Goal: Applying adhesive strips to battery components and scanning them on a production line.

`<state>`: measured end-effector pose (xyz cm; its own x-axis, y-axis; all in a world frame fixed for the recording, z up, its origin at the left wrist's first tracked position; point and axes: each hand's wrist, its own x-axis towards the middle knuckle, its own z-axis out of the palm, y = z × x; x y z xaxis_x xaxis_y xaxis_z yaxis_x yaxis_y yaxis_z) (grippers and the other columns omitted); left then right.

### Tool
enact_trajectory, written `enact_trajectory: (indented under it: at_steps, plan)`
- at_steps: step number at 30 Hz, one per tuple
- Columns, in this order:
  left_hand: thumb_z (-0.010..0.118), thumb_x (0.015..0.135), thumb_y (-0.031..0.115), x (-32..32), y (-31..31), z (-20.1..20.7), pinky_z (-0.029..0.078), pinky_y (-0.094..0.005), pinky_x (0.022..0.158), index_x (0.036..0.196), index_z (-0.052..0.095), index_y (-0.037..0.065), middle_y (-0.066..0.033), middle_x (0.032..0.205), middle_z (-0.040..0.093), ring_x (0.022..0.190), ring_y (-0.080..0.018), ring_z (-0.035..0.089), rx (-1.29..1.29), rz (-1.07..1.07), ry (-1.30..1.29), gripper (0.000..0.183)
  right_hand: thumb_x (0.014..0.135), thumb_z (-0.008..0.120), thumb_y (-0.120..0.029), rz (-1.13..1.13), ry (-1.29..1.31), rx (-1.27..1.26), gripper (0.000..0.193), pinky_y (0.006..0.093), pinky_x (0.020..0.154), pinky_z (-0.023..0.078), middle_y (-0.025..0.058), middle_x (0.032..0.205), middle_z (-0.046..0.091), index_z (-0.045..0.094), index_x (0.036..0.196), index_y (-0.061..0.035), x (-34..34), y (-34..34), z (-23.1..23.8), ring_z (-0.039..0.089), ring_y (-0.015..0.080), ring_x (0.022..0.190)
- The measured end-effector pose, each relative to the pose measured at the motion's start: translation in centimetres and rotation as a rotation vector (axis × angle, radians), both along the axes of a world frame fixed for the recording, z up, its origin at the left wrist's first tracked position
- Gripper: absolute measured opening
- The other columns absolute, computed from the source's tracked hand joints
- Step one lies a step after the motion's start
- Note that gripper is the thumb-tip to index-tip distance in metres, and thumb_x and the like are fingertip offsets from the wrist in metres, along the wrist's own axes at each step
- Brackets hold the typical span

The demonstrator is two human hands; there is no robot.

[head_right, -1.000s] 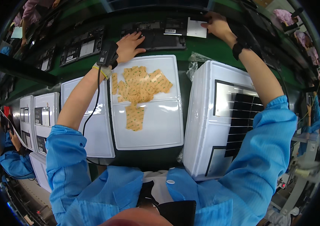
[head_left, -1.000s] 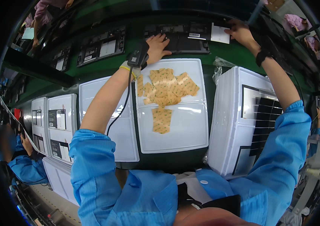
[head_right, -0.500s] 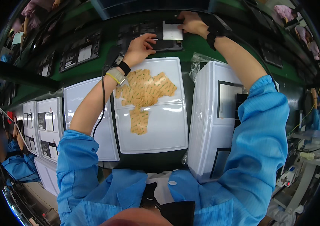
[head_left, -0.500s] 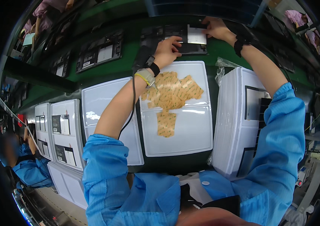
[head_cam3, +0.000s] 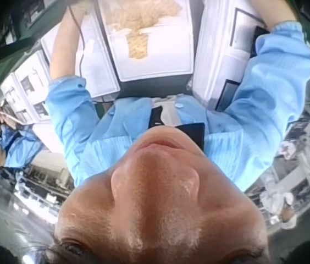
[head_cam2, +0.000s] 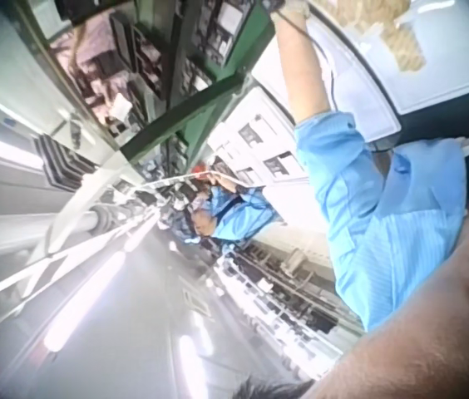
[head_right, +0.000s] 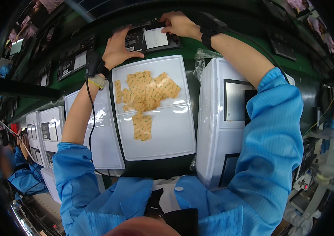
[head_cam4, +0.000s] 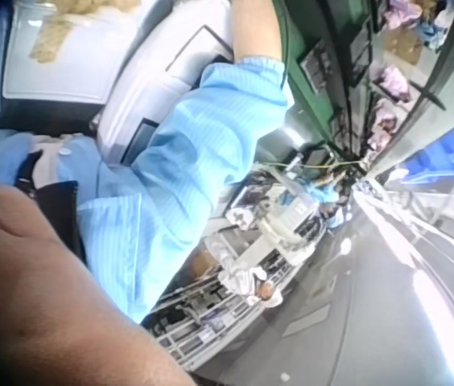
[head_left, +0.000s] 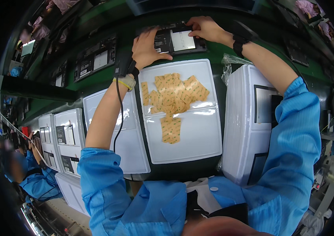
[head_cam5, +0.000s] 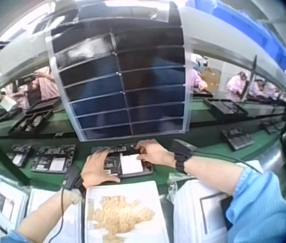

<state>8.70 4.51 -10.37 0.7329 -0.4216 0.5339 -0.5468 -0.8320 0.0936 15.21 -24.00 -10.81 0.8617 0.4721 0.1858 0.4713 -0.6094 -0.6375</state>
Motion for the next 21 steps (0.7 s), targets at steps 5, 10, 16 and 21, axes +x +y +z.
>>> enact_trajectory:
  at_steps: [5, 10, 16, 21]
  plan:
    - [0.096, 0.059, 0.05, 1.9, 0.5, -1.1, 0.039, -0.0447, 0.117, 0.151, 0.045, 0.003, -0.0217, 0.147, 0.053, 0.142, -0.0398, 0.044, 0.024, -0.032, 0.373, 0.115, 0.084, 0.085, -0.014, 0.031, -0.15, -0.101, 0.045, 0.0336, 0.07, 0.059, 0.0151, 0.09, 0.073, 0.066, 0.122, 0.0022, 0.1, -0.1, -0.5, 0.072, 0.0226, 0.076]
    - [0.095, 0.058, 0.052, 2.5, 0.5, -0.4, 0.036, -0.0492, 0.119, 0.15, 0.048, 0.005, -0.0206, 0.148, 0.05, 0.143, -0.0394, 0.042, 0.161, 0.021, 0.41, 0.114, 0.073, 0.091, -0.037, 0.107, -0.207, -0.326, 0.085, 0.0425, 0.101, 0.05, 0.0214, 0.131, 0.06, 0.054, 0.14, 0.0012, -1.6, 0.2, -0.3, 0.062, 0.0315, 0.117]
    - [0.094, 0.054, 0.059, 3.0, 1.3, -0.2, 0.029, -0.0559, 0.121, 0.149, 0.051, 0.009, -0.0187, 0.152, 0.046, 0.146, -0.0402, 0.037, 0.22, 0.032, 0.463, 0.116, 0.065, 0.091, -0.053, 0.148, -0.311, -0.575, 0.112, 0.0514, 0.122, 0.03, 0.021, 0.152, 0.04, 0.043, 0.152, -0.0016, -2.8, 1.0, 0.7, 0.038, 0.0366, 0.145]
    - [0.08, 0.065, 0.075, 2.8, 2.5, -1.4, 0.021, -0.0572, 0.125, 0.154, 0.047, 0.01, -0.0183, 0.164, 0.034, 0.154, -0.0363, 0.026, 0.351, 0.04, 0.37, 0.115, 0.075, 0.082, -0.061, 0.176, -0.293, -0.682, 0.104, 0.0519, 0.123, 0.029, 0.0256, 0.158, 0.033, 0.046, 0.151, -0.0014, -2.8, 0.7, 0.0, 0.032, 0.0408, 0.149]
